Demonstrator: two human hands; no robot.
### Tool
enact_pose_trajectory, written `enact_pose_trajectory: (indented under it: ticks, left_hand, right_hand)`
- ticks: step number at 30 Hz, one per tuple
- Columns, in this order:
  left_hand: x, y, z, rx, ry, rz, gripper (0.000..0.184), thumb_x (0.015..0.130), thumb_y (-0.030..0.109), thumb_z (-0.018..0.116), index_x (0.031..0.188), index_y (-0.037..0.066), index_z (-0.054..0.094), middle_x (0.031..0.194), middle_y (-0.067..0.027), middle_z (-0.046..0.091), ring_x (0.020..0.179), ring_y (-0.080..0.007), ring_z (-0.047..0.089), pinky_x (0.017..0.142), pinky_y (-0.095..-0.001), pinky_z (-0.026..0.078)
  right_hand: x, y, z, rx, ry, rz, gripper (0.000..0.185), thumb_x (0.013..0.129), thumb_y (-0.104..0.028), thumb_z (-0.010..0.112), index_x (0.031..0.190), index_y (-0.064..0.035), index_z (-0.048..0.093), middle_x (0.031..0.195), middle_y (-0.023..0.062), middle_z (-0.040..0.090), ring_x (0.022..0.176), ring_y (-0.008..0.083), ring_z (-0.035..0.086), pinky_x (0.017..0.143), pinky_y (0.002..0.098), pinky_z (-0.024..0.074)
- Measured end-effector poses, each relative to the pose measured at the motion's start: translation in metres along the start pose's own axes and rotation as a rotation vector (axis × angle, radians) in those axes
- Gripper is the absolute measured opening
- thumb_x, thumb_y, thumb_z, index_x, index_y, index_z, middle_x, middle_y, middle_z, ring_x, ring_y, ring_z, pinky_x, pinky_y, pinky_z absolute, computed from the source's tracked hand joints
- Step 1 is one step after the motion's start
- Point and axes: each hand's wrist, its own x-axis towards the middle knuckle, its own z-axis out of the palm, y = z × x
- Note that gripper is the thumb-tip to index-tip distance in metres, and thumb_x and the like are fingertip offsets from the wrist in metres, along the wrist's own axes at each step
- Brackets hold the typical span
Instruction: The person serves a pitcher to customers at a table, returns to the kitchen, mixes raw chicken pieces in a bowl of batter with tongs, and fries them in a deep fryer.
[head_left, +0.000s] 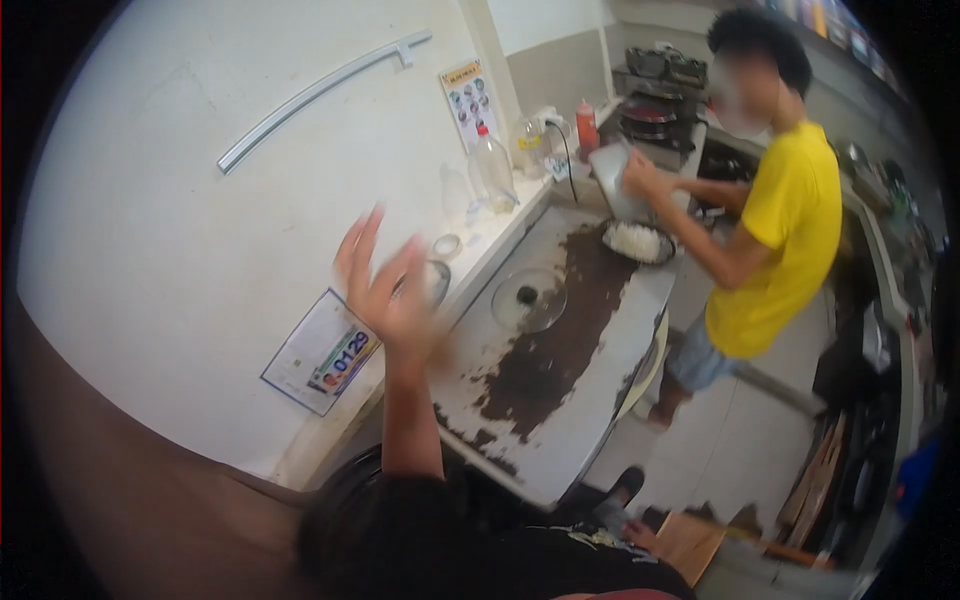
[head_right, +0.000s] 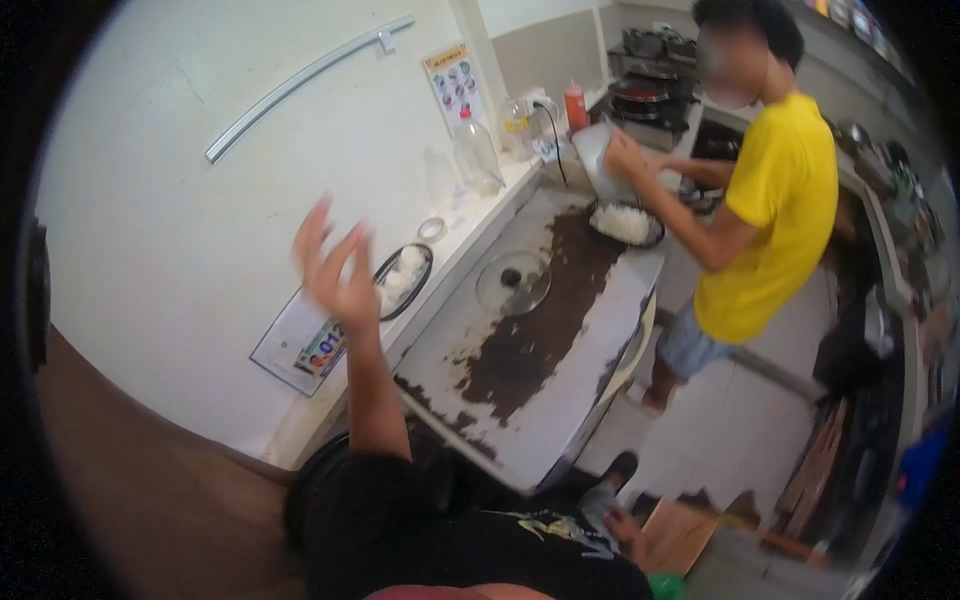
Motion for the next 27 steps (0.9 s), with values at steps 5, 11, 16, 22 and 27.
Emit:
enact_pose_trajectory:
  ticks: [5,11,16,22,27]
  left_hand:
    - [0.106,-0.073,0.228,-0.067,-0.400,-0.455,0.028,0.083,0.031,0.069,0.095,0.007,0.073,0.092,-0.0098,0.071,0.079,-0.0233,0.067,0.076,-0.0344,0.051]
    - [0.165,-0.196,0.344,0.663,-0.787,-0.496,0.073,0.089,0.034,0.056,0.150,0.017,0.020,0.095,-0.0125,0.071,0.073,-0.0259,0.069,0.083,-0.0437,0.052]
    - [0.154,-0.294,0.364,0.670,-0.901,-0.621,0.078,0.084,0.023,0.055,0.151,0.023,0.016,0.111,-0.0183,0.066,0.101,-0.0338,0.065,0.088,-0.0537,0.049]
    - [0.162,-0.332,0.391,0.603,-0.777,-0.626,0.087,0.088,0.034,0.060,0.152,0.024,0.002,0.088,-0.0216,0.069,0.064,-0.0298,0.068,0.069,-0.0436,0.055]
    - [0.150,-0.351,0.409,0.634,-0.744,-0.622,0.083,0.088,0.041,0.056,0.152,0.028,0.003,0.094,-0.0222,0.068,0.077,-0.0347,0.068,0.076,-0.0465,0.053]
  right_hand:
    - [-0.005,-0.043,-0.142,0.412,0.024,0.326,0.052,0.094,-0.040,0.056,0.130,-0.0027,0.050,0.117,0.0117,0.061,0.101,0.0184,0.059,0.080,0.0297,0.0488]
    - [0.034,0.082,-0.216,0.359,0.114,0.500,0.057,0.088,-0.048,0.060,0.130,-0.0098,0.052,0.110,0.0088,0.061,0.091,0.0234,0.061,0.064,0.0395,0.0503]
    - [0.073,0.098,-0.257,0.038,-0.020,0.227,0.050,0.087,-0.042,0.059,0.120,-0.0052,0.057,0.110,0.0130,0.063,0.095,0.0305,0.062,0.076,0.0422,0.0500]
    - [0.100,0.075,-0.289,0.078,0.043,0.081,0.050,0.089,-0.039,0.059,0.119,0.0008,0.057,0.111,0.0182,0.064,0.095,0.0328,0.064,0.080,0.0417,0.0511]
    - [0.082,-0.068,-0.327,0.326,0.211,0.406,0.057,0.091,-0.039,0.058,0.126,0.0046,0.052,0.110,0.0189,0.064,0.093,0.0242,0.064,0.081,0.0364,0.0516]
